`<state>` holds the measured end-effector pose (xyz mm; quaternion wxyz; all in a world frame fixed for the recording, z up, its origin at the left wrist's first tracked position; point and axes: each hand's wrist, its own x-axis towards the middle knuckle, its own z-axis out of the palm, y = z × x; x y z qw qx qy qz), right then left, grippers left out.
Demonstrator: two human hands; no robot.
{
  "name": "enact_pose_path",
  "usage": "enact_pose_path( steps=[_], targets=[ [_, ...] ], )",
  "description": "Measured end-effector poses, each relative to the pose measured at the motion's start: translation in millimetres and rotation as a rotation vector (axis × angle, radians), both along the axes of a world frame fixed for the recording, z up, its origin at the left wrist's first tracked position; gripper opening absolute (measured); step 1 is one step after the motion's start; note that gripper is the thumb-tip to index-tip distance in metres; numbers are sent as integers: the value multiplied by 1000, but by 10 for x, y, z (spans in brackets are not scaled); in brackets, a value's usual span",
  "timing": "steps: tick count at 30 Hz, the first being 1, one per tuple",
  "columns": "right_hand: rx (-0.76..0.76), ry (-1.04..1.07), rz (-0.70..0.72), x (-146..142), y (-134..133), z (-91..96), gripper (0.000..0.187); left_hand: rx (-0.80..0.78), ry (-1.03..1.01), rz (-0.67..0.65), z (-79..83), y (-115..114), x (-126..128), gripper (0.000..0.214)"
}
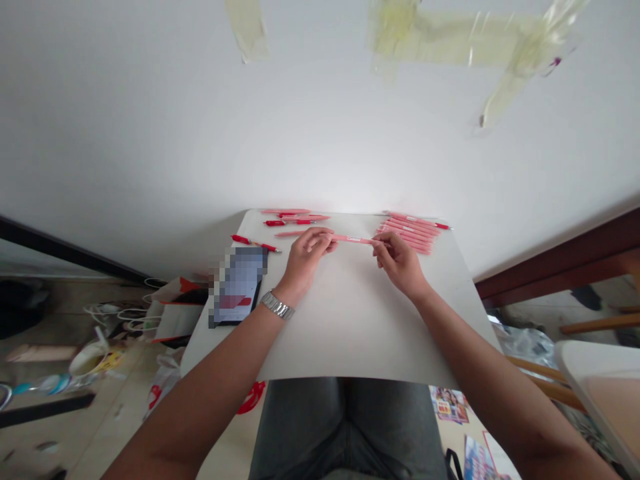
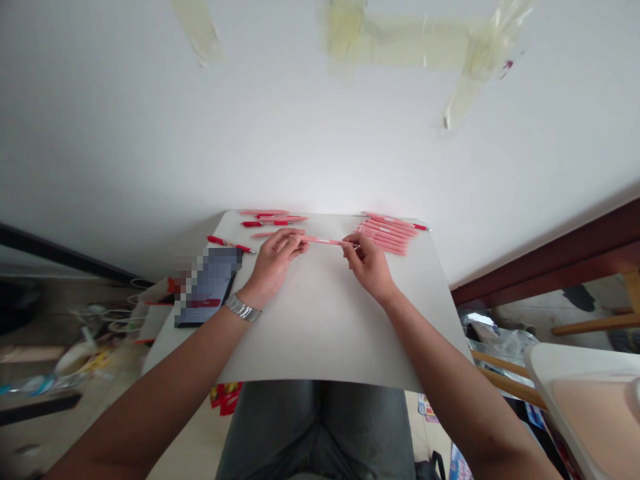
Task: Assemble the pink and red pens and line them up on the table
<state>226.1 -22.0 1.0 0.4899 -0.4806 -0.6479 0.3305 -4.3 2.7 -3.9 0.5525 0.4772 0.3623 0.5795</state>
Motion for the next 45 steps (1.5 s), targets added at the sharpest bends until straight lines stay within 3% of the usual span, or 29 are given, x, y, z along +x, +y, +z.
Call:
enact_pose_path(
  steps=[26,35,45],
  targets=[
    [-147,448,-42,7,28,100,36,14,211,-162,127,-102,14,32],
    [-203,494,62,-33,-19,101,43,19,216,-160,106,-85,8,33],
    [-234,523,27,-12,13,69,43,73,313,-206,68,-76,11,35]
  ],
)
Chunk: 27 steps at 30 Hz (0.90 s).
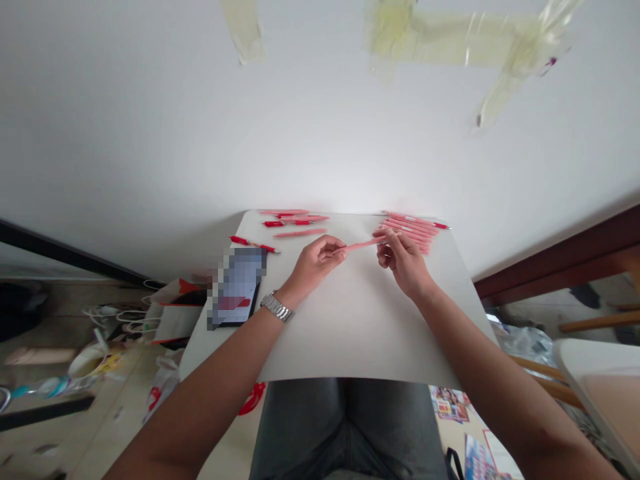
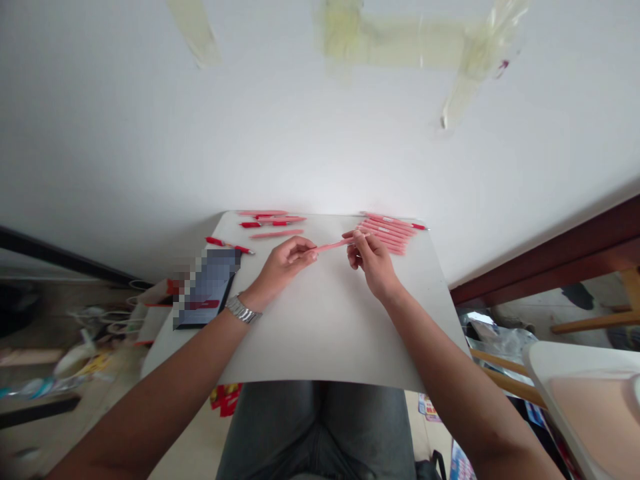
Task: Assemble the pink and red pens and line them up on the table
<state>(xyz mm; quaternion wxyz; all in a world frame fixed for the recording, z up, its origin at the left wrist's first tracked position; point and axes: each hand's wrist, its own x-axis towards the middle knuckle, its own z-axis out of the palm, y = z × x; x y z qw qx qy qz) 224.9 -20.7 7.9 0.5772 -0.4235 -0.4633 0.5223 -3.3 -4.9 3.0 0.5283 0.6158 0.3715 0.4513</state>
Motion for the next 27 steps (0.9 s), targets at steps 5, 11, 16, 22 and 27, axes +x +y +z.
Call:
enact_pose_path(
  steps=[5,11,16,22,27],
  targets=[
    [-20,26,-9,-9,-11,22,41,11,47,-43,-18,-11,14,32],
    [-58,90,60,-41,-45,84,41,4,71,-81,-35,-15,10,30],
    [-74,150,139,-43,-29,114,41,-17,58,-152,20,-56,37,30],
    [-112,162,129,-12,-5,134,41,-69,52,-260,163,-137,69,31],
    [-156,215,190,-1,1,108,37,-53,53,-288,193,-153,69,31]
  ],
)
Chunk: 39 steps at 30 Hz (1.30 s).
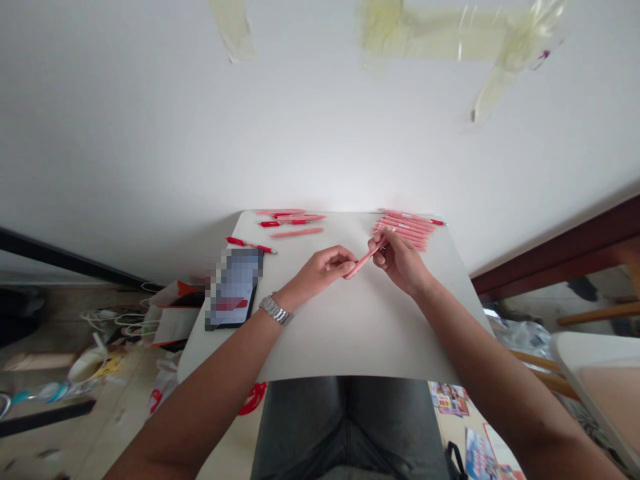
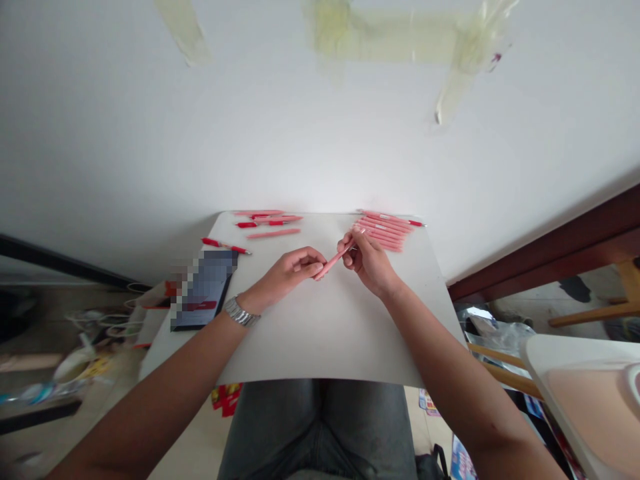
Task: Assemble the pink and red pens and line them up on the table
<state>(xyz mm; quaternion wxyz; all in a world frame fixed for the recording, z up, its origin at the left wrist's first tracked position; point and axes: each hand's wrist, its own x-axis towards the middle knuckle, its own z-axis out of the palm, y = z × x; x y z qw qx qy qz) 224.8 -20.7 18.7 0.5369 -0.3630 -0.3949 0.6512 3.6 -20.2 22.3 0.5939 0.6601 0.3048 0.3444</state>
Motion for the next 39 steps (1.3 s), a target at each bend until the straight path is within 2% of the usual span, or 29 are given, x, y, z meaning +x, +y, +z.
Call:
enact_pose_path(
  steps=[9,16,24,30,39],
  targets=[
    [-113,19,62,13,21,14,54,-77,19,-75,-70,-4,20,30],
    [-164,34,134,48,33,-12,51,-91,29,-129,-103,-5,17,29],
    [-221,47,147,72,46,-25,50,-94,29,-145,-98,1,20,31],
    [-238,46,162,63,37,-35,46,-93,33,-232,-111,6,18,31],
    [-261,51,161,72,54,-47,37,-78,26,-223,-126,4,20,30]
  ],
)
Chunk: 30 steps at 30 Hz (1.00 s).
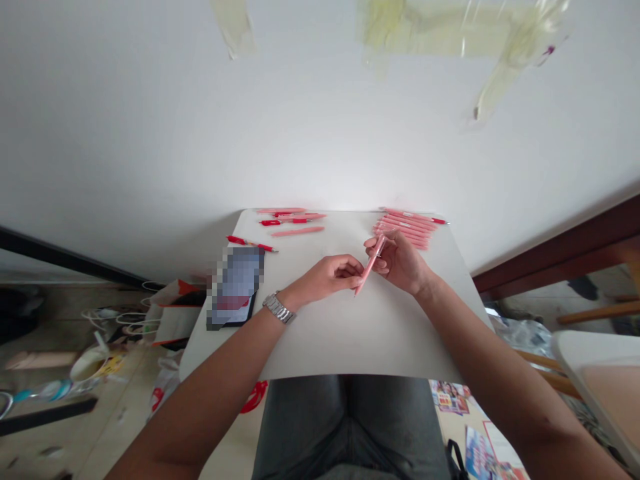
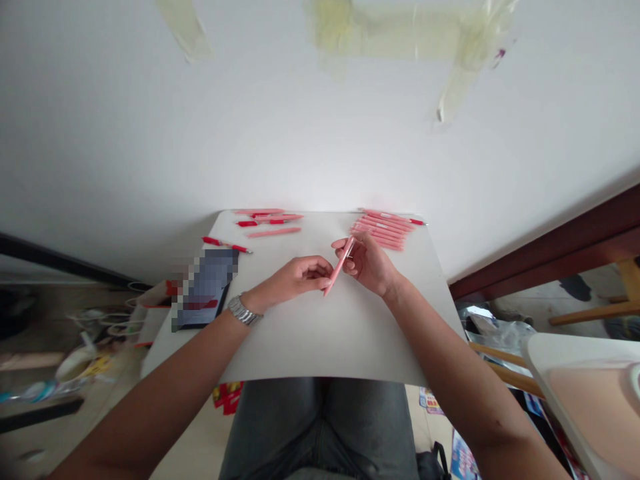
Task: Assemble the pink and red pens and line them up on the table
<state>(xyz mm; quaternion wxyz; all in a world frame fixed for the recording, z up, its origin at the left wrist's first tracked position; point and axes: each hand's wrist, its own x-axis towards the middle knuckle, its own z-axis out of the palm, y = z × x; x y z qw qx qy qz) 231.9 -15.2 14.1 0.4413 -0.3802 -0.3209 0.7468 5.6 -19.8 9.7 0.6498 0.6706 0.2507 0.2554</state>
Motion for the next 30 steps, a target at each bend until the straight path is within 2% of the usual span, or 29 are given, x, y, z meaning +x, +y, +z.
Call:
enact_pose_path(
  steps=[10,19,30],
  targets=[
    [-18,31,-15,0,-12,19,31,4,27,24,-28,21,-3,28],
    [-6,66,-9,-9,-22,28,42,21,21,33,-50,34,-4,29],
    [-18,77,-31,-8,-13,30,34,21,26,24,-27,26,-9,28]
  ],
)
